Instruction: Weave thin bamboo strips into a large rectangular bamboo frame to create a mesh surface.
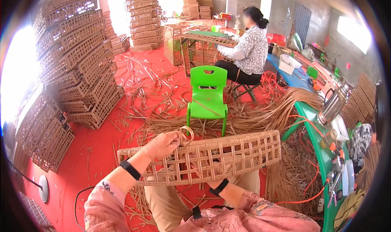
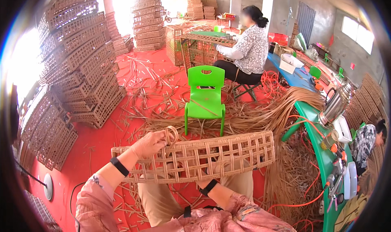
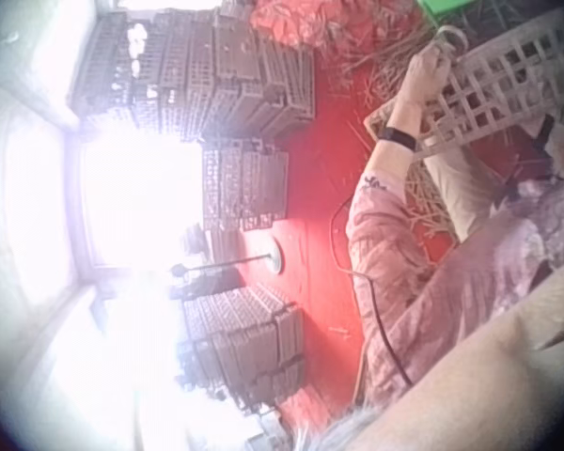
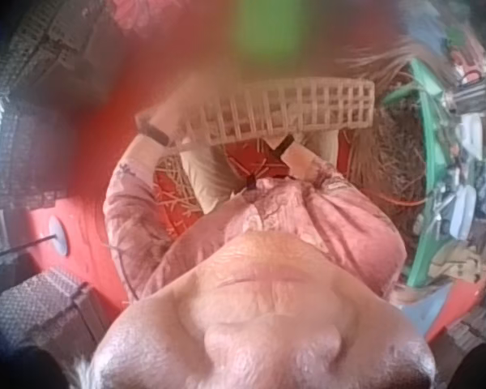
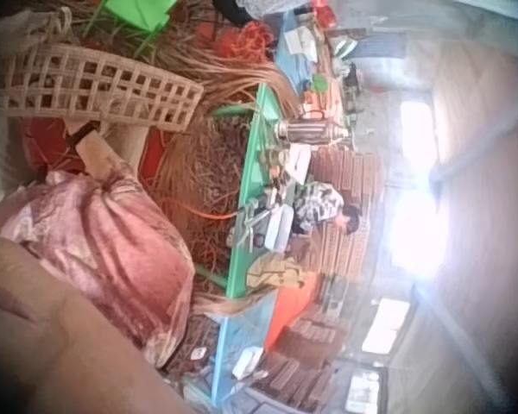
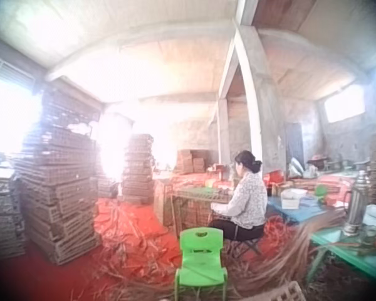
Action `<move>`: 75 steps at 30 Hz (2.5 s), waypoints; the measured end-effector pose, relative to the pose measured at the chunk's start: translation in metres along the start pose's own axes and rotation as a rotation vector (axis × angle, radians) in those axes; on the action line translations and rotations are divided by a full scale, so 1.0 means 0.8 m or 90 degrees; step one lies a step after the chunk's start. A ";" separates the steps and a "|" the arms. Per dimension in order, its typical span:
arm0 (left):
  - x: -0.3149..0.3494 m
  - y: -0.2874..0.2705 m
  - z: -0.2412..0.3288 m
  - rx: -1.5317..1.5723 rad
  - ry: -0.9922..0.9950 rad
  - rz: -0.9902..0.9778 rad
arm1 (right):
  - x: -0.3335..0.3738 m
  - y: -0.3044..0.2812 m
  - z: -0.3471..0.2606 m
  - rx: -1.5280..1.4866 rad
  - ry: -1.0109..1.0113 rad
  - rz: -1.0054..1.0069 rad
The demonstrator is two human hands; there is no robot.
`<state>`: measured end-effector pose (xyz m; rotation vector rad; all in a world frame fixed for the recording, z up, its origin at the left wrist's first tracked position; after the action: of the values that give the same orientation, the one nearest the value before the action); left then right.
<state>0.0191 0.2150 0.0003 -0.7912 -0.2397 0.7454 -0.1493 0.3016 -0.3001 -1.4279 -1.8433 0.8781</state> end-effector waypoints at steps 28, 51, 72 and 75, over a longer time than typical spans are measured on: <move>-0.009 -0.094 -0.059 -0.434 -0.016 0.328 | -0.219 -0.240 -0.099 -0.417 0.129 0.001; -0.116 -0.140 -0.129 -0.433 -0.168 0.271 | 0.212 -0.307 -0.054 0.322 -0.296 0.277; -0.061 -0.129 -0.108 -0.472 -0.124 0.345 | -0.358 -0.191 -0.157 0.573 0.109 0.240; -0.074 -0.127 -0.099 -0.453 -0.089 0.361 | -0.359 -0.209 -0.125 0.523 0.232 0.112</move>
<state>0.0652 0.0826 0.0225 -1.5179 -0.4255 1.2807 -0.1008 0.0023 -0.1307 -1.1106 -0.9155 1.1825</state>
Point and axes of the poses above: each hand's wrist, its own x-axis away from the middle knuckle, its own y-axis out of the palm, z = x × y, the point moved 7 cm from there along -x, towards the middle knuckle
